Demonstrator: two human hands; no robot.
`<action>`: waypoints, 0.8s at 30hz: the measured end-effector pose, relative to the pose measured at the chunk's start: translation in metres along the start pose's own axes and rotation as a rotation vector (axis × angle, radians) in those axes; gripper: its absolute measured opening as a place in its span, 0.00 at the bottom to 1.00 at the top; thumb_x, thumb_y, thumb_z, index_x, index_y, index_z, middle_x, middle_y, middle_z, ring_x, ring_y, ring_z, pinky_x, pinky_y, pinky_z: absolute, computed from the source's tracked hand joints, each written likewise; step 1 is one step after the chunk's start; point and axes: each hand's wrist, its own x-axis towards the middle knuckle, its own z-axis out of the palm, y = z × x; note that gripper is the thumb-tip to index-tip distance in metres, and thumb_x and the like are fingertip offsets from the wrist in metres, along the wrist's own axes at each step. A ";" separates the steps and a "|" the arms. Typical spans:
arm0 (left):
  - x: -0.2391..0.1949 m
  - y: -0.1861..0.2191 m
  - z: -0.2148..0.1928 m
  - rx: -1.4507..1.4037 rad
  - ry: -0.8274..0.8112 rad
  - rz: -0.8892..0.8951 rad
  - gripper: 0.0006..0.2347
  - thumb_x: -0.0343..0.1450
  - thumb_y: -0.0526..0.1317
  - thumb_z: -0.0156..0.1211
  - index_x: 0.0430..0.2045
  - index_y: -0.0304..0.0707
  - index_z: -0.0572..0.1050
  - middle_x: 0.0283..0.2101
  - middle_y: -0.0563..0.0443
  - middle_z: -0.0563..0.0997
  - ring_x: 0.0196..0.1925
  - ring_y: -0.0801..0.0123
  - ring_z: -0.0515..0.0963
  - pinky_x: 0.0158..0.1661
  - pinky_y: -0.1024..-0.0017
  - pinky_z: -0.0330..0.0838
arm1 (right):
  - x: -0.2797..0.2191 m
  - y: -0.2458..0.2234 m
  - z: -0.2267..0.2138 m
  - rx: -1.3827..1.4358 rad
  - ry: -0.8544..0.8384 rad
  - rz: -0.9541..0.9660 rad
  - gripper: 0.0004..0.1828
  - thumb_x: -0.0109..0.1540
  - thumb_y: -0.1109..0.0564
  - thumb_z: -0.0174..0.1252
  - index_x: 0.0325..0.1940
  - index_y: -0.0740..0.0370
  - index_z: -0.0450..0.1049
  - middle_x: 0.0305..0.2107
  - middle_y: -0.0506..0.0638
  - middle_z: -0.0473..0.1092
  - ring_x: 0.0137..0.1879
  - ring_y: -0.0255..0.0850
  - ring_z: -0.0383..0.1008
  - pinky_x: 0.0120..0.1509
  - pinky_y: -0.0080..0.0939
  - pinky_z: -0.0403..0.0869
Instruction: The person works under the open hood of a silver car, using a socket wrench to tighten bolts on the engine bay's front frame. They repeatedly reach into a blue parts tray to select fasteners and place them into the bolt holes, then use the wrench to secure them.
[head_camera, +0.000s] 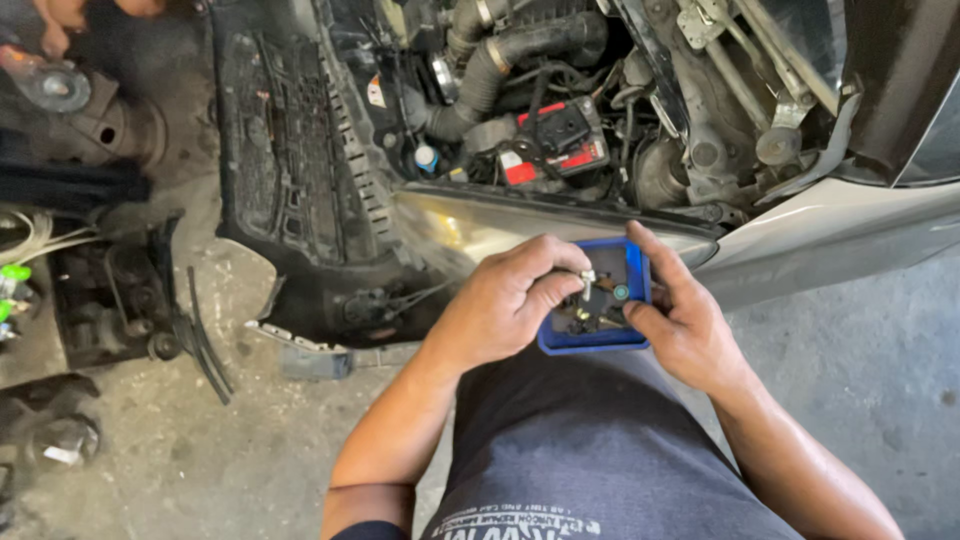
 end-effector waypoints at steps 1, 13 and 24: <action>-0.001 0.000 0.002 -0.003 0.003 -0.007 0.05 0.75 0.33 0.60 0.42 0.37 0.74 0.39 0.48 0.82 0.42 0.60 0.85 0.44 0.68 0.78 | 0.000 -0.001 -0.001 -0.001 -0.005 0.004 0.45 0.59 0.76 0.48 0.80 0.58 0.49 0.62 0.52 0.66 0.59 0.37 0.72 0.61 0.36 0.72; 0.006 0.000 0.017 0.009 -0.027 -0.086 0.05 0.75 0.35 0.59 0.43 0.40 0.75 0.41 0.48 0.84 0.44 0.57 0.87 0.43 0.68 0.79 | 0.005 -0.003 -0.010 -0.001 -0.019 0.017 0.45 0.58 0.76 0.50 0.79 0.57 0.51 0.59 0.51 0.66 0.53 0.34 0.73 0.56 0.35 0.74; 0.034 -0.053 -0.006 -0.948 0.150 -0.256 0.20 0.81 0.51 0.47 0.55 0.30 0.69 0.46 0.40 0.80 0.39 0.65 0.76 0.40 0.68 0.71 | 0.017 0.005 -0.012 -0.021 0.083 0.053 0.45 0.58 0.76 0.50 0.79 0.57 0.52 0.64 0.48 0.64 0.57 0.34 0.71 0.59 0.35 0.72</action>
